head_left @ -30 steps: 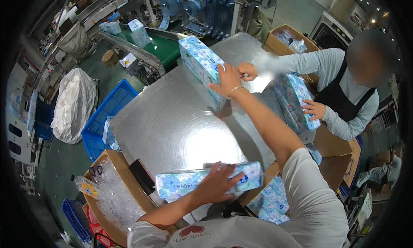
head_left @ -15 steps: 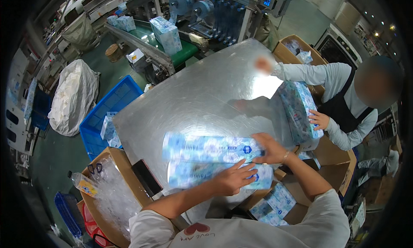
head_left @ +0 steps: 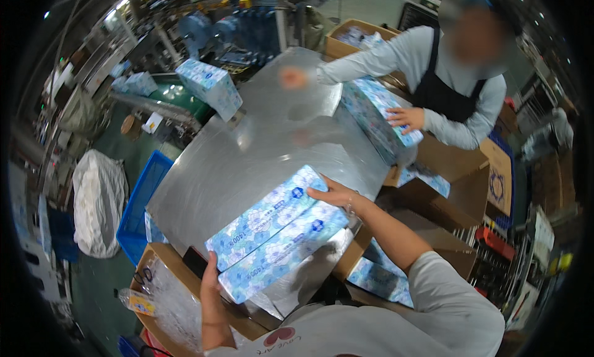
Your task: The person folds cardboard boxes and packs plastic-wrapped tissue packs into them before placing the boxes onto a conveyor belt.
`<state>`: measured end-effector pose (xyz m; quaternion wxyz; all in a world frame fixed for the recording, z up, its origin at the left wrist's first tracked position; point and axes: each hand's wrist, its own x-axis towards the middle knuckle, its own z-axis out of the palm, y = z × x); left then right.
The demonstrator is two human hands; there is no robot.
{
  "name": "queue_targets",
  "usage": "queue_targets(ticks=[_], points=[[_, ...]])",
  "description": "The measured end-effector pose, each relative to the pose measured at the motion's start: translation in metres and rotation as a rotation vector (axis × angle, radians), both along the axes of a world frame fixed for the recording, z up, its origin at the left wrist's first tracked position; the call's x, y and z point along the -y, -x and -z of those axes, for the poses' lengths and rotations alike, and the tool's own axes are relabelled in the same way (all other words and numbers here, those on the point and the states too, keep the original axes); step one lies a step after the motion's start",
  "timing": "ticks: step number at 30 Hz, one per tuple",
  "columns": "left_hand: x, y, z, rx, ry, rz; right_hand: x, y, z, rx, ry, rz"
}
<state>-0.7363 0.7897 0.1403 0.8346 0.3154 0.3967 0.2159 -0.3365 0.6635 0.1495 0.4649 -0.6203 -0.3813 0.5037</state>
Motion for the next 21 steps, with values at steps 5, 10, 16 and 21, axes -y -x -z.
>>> queue_targets(ticks=[5, 10, 16, 21], points=[[0.079, -0.067, -0.079, 0.276, 0.116, -0.223, 0.043, 0.016, -0.005, 0.084, 0.178, 0.006], [0.064, -0.067, -0.054, -0.12, 0.043, -0.135, 0.068, 0.02, 0.001, 0.12, 0.155, 0.001], [0.034, -0.005, -0.004, -0.121, -0.108, 0.116, 0.055, 0.019, -0.006, 0.208, 0.216, -0.017], [0.03, 0.001, 0.016, 0.031, 0.1, 0.042, 0.033, 0.013, 0.004, 0.208, -0.043, 0.095]])
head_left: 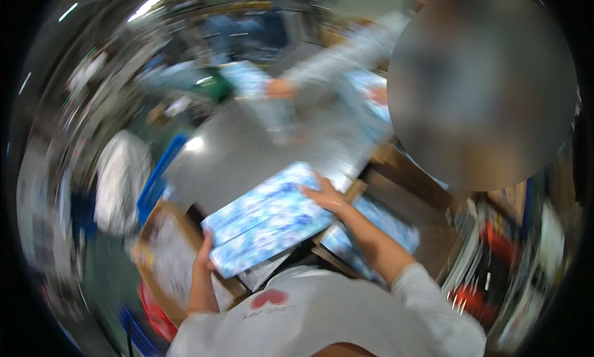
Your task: The person folds cardboard boxes and packs plastic-wrapped tissue packs into them before placing the boxes onto a conveyor belt.
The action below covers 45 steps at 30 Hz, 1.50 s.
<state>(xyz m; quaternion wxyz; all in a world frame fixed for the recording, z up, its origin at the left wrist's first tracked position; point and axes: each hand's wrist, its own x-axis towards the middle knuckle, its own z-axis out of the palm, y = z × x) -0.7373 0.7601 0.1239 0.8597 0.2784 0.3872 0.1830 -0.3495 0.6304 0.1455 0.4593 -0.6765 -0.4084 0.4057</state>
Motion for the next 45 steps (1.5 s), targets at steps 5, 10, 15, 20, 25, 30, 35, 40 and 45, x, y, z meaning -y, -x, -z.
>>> queue_targets(ticks=[5, 10, 15, 20, 25, 30, 35, 40, 45], points=[[0.001, -0.005, 0.039, 0.007, -0.066, 0.04, 0.012, -0.006, 0.05, 0.213, -0.227, 0.226], [0.023, -0.007, 0.058, 0.0, -0.293, -0.076, -0.007, -0.02, 0.061, -0.017, -0.051, -0.005], [0.023, -0.015, 0.038, -0.198, -0.753, -0.031, -0.024, -0.039, 0.057, -0.323, -0.009, 0.073], [0.009, -0.029, 0.026, -0.07, -0.583, -0.123, -0.002, -0.038, 0.042, -0.323, 0.202, 0.143], [0.009, -0.039, 0.027, 0.018, -0.19, -0.243, 0.016, -0.024, 0.006, -0.021, 0.455, -0.087], [0.002, -0.043, 0.046, 0.144, -0.231, -0.166, 0.037, -0.001, 0.061, -0.164, 0.29, 0.14], [-0.008, -0.06, -0.029, 0.002, -0.909, 0.011, 0.101, 0.049, -0.016, -0.385, -0.108, 0.41], [0.058, -0.114, -0.185, -0.178, -1.145, 0.251, 0.198, 0.072, -0.034, -0.499, -0.169, 0.754], [0.171, -0.269, -0.081, -0.219, -1.714, 0.737, 0.341, 0.054, -0.013, 0.22, 0.832, 0.941]])
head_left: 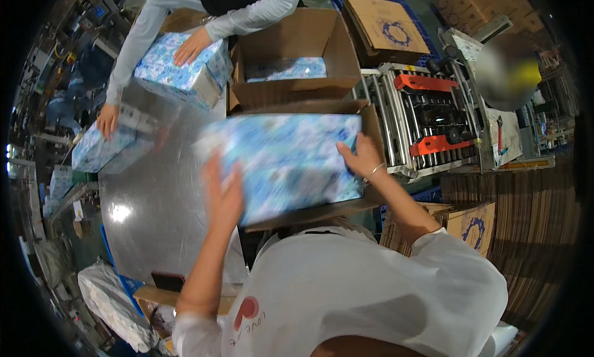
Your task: The person folds cardboard boxes and packs plastic-wrapped tissue packs into them before placing the boxes onto a conveyor belt.
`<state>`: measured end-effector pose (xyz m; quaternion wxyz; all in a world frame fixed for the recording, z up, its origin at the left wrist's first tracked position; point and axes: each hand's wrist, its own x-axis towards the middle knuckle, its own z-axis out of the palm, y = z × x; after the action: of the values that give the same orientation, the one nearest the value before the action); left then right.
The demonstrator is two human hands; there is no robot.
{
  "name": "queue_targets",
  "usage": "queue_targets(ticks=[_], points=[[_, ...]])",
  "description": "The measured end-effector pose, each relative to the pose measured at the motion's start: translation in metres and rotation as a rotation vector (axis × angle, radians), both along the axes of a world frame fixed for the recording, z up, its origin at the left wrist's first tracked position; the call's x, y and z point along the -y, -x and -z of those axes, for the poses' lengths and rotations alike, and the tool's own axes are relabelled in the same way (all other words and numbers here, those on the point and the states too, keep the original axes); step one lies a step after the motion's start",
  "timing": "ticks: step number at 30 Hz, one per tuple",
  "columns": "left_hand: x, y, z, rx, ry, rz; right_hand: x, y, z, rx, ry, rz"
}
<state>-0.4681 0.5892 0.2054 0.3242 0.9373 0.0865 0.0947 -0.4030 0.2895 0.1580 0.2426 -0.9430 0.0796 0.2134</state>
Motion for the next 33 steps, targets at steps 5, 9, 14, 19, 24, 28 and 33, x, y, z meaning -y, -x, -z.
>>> queue_targets(ticks=[5, 9, 14, 19, 24, 28, 33], points=[[0.053, -0.12, 0.176, -0.157, -0.594, 0.041, 0.017, -0.041, 0.043, -0.056, 0.486, -0.401], [0.067, -0.127, 0.192, -0.036, -0.507, 0.088, 0.03, -0.06, 0.106, -0.049, 0.564, -0.287], [0.003, -0.101, 0.236, -0.098, 0.369, -0.054, 0.057, -0.057, 0.109, 0.12, 0.368, -0.414], [-0.05, -0.071, 0.288, -0.655, 0.653, -0.371, 0.1, -0.053, 0.008, 0.805, 0.375, -0.288], [-0.042, -0.061, 0.191, -0.505, 1.098, -0.096, 0.143, -0.041, 0.059, 0.311, -0.113, 0.071], [0.061, -0.041, 0.054, -0.631, 0.62, 0.842, 0.034, -0.012, 0.1, -0.103, 0.269, -0.405], [0.123, -0.033, 0.111, -0.448, -0.058, 1.328, 0.035, -0.049, 0.061, -0.271, 0.297, -0.528]])
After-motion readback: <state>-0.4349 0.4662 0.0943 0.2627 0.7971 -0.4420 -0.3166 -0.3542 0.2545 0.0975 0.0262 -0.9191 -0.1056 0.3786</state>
